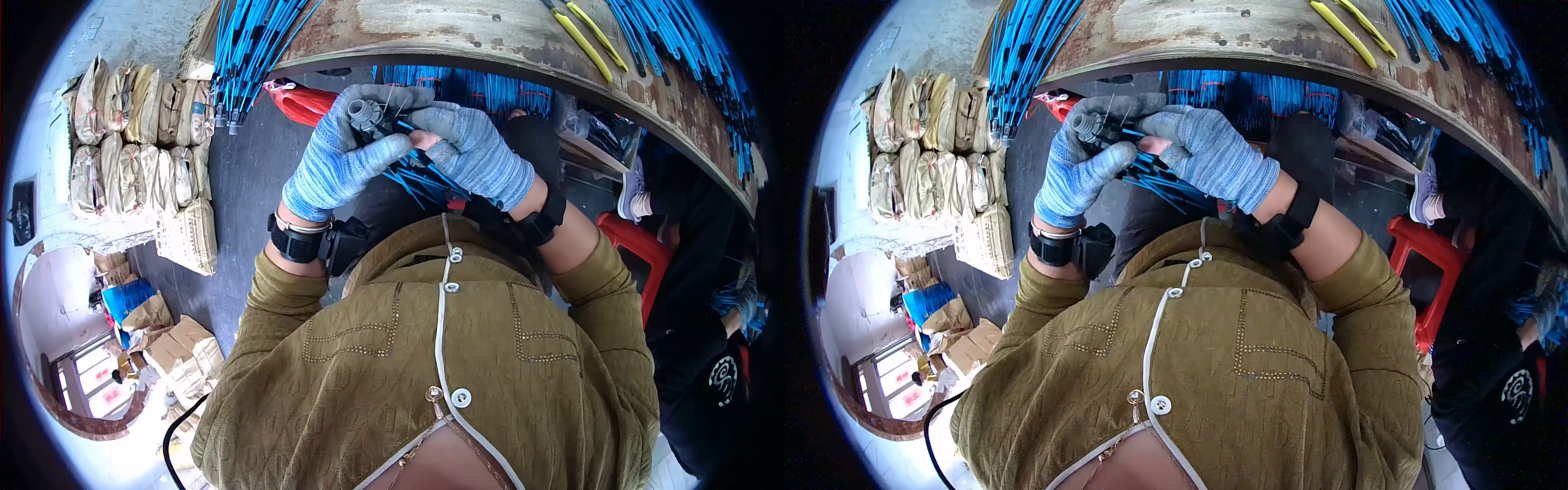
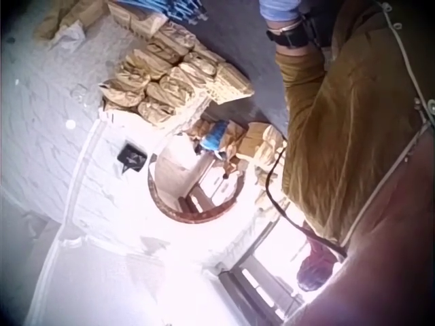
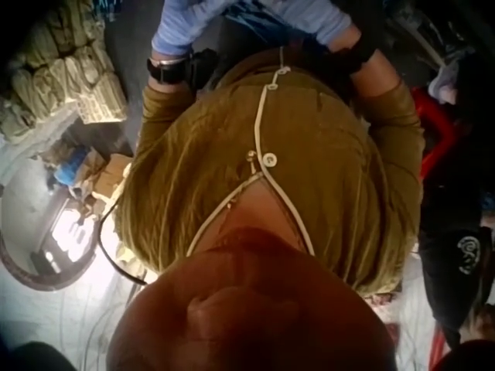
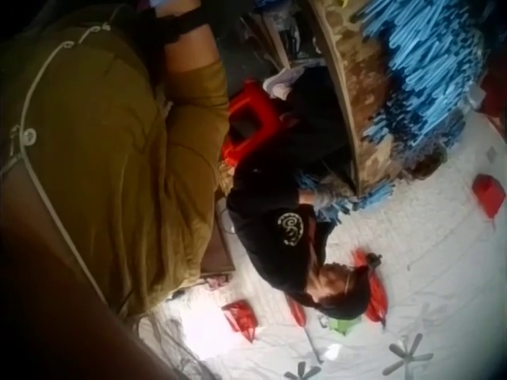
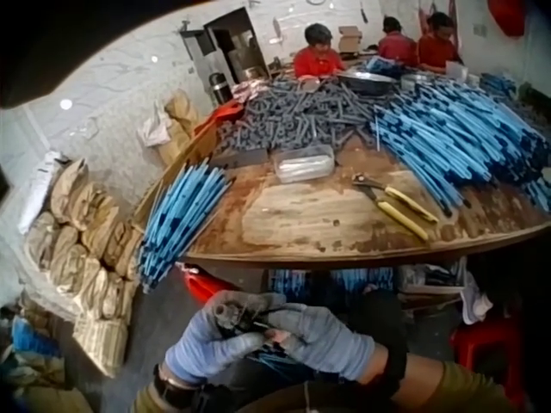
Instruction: The person assembles umbrella frames by inserting blue ribs into a grey hub, threading a wire through them, and trimming the wire with pliers. They then gather more ribs to repeat the process before placing the completed assembly on the table.
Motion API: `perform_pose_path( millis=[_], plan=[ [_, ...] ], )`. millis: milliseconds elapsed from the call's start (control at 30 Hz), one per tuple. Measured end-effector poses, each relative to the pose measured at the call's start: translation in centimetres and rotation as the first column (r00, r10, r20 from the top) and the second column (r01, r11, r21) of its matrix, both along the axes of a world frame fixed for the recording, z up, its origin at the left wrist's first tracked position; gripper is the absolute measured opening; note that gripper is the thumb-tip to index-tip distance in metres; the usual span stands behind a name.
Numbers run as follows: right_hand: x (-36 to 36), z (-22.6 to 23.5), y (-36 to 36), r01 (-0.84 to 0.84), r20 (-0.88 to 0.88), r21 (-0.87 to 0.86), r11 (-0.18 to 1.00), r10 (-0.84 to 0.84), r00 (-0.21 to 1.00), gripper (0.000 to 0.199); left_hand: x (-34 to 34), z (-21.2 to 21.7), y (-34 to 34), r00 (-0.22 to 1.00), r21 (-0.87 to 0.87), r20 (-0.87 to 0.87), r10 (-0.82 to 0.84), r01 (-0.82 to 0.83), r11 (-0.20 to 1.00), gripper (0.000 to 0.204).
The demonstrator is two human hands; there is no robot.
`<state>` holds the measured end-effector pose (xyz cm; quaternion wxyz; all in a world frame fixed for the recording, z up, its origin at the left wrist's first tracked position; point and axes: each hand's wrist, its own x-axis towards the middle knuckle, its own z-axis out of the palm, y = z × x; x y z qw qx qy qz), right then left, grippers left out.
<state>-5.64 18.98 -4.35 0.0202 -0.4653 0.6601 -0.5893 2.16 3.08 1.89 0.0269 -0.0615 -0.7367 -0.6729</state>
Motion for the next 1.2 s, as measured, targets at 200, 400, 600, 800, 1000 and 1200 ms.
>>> perform_pose_path(
  millis=[200, 400, 600, 800, 1000, 1200],
  plan=[
    [-0.7, -0.2, -1.8, -0.075, -0.04, 0.039, 0.996, 0.076, 0.996, 0.024, -0.2, 0.0, -1.5, 0.999, -0.053, 0.024, -0.03, 0.031, 0.998, 0.037],
    [0.6, 0.5, -2.9, 0.096, -0.101, 0.096, 0.991, -0.087, 0.991, 0.022, -1.1, 0.0, 0.8, 0.954, 0.042, 0.004, 0.299, -0.299, 0.953, 0.019],
    [0.3, 3.4, -0.8, 0.218, -0.205, 0.433, 0.875, -0.14, 0.969, 0.021, -2.5, 0.1, 1.4, 0.945, 0.247, 0.103, 0.31, -0.326, 0.912, 0.011],
    [-9.9, 5.4, 8.1, 0.716, -0.556, 0.171, 0.677, -0.534, 0.637, 0.031, -2.3, 0.5, 1.0, 0.978, 0.111, 0.104, 0.182, -0.193, 0.975, 0.011],
    [-14.9, 3.5, 9.2, 0.879, -0.854, 0.349, 0.324, -0.277, 0.441, 0.04, -2.9, 0.5, 1.3, 0.999, 0.175, 0.033, -0.013, 0.007, 0.984, 0.017],
    [-10.7, 7.0, 9.1, 0.445, 0.155, 0.052, 0.894, -0.448, 0.881, 0.057, -2.5, 1.8, 0.1, 0.987, 0.13, 0.147, -0.062, 0.043, 0.991, 0.03]
  ],
)
